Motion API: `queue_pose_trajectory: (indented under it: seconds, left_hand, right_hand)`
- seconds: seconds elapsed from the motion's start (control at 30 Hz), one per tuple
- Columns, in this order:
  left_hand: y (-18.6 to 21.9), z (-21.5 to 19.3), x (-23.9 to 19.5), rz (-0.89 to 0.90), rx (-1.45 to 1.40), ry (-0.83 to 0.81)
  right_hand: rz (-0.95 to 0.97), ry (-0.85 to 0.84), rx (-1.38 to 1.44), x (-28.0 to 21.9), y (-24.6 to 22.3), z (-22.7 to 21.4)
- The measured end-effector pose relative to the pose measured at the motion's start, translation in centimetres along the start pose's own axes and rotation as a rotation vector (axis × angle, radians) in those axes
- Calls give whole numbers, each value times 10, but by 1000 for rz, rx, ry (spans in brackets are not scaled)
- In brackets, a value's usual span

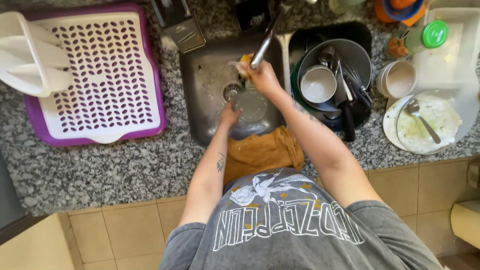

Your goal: The person washes various kitchen utensils, including a knife, scissors, and a fork, using a sponge and running water in a kitchen sink. They scrub each item and place the cleaned utensils into a purple and white dish rack.

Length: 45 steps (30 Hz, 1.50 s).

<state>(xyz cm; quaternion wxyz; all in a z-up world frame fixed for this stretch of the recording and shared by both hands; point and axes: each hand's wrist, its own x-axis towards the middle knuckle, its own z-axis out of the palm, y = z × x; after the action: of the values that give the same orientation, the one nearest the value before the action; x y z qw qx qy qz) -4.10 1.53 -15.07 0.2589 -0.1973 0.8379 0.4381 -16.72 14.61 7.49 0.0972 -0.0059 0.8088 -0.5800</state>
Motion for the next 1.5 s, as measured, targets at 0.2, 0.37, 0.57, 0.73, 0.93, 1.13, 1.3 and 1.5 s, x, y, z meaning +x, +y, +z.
queue_pose_trajectory:
  seconds: [0.2, 0.37, 0.57, 0.73, 0.93, 1.13, 1.3, 1.5]
  left_hand:
    - [23, 1, -11, -48, -78, 10]
    - [78, -37, -62, -259, -556, -93]
    - [138, -87, -119, -210, -816, -201]
    - [128, -80, -120, -153, -950, -158]
    - [164, -86, -104, -222, -1141, -167]
    - [160, -110, -93, -124, -1089, -122]
    - [161, -102, -98, -191, -1086, -207]
    - [103, -109, -53, -193, -1198, -361]
  right_hand:
    - [161, -125, -341, -35, -75, -32]
    - [259, -176, -357, -44, 63, -10]
    - [19, -231, -301, -83, 75, 14]
    - [12, -409, -754, -66, 75, 15]
    - [-83, 126, -382, -29, 88, 34]
    - [-254, -410, -714, -15, 60, 12]
    - [-290, 123, -563, -19, 47, 29]
    - [58, -445, -475, -60, -69, 9]
